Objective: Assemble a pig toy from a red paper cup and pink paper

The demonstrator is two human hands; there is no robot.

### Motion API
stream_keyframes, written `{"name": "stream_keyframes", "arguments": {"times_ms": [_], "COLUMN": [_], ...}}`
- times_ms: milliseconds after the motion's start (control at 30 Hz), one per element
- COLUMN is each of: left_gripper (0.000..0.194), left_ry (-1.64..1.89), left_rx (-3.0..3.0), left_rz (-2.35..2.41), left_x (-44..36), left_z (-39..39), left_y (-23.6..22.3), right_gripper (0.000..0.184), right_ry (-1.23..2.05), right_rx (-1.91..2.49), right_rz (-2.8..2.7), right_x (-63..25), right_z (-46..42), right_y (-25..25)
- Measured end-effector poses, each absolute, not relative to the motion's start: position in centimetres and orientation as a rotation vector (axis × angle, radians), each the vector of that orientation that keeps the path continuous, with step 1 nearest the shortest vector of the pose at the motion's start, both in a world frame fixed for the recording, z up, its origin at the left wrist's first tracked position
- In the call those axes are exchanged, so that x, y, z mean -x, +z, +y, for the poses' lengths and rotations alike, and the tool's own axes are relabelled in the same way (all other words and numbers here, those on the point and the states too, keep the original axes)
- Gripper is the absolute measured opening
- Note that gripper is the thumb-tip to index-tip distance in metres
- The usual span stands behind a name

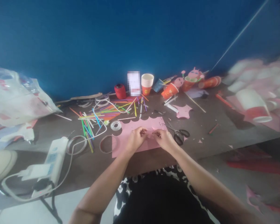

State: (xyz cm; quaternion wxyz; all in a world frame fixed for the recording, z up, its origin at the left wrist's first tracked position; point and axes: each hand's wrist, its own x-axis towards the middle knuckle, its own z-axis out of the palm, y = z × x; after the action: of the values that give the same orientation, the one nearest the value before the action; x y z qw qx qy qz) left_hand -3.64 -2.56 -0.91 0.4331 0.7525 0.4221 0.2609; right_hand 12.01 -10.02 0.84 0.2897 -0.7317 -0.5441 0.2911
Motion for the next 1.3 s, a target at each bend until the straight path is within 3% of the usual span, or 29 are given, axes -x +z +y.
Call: {"name": "stream_keyframes", "arguments": {"times_ms": [167, 400, 700, 833, 1067, 1300], "left_gripper": [0.013, 0.013, 0.016, 0.021, 0.026, 0.025], "left_ry": [0.622, 0.496, 0.586, 0.428, 0.184, 0.168], "left_rx": [-1.877, -2.153, -2.426, -2.546, -2.723, -2.684], "left_rz": [1.052, 1.069, 1.03, 0.836, 0.899, 0.907], "left_x": [3.5, 3.9, 4.1, 3.7, 3.4, 3.2], "left_z": [-2.7, -3.4, -3.1, -4.0, -5.4, -5.7], "left_y": [-0.7, -0.1, -0.1, 0.4, 1.4, 0.9], "right_gripper": [0.02, 0.018, 0.015, 0.016, 0.012, 0.012], "right_ry": [0.823, 0.598, 0.469, 0.44, 0.308, 0.087], "right_rx": [1.918, 2.181, 2.24, 2.205, 2.082, 2.155], "right_rz": [-1.474, -1.674, -1.799, -1.835, -1.79, -1.7], "right_x": [-12.0, -12.4, -12.8, -12.9, -14.4, -17.8], "right_z": [-9.9, -9.9, -9.9, -9.9, -10.9, -13.6], "right_y": [1.1, 0.7, 0.7, 0.7, 0.8, 0.1]}}
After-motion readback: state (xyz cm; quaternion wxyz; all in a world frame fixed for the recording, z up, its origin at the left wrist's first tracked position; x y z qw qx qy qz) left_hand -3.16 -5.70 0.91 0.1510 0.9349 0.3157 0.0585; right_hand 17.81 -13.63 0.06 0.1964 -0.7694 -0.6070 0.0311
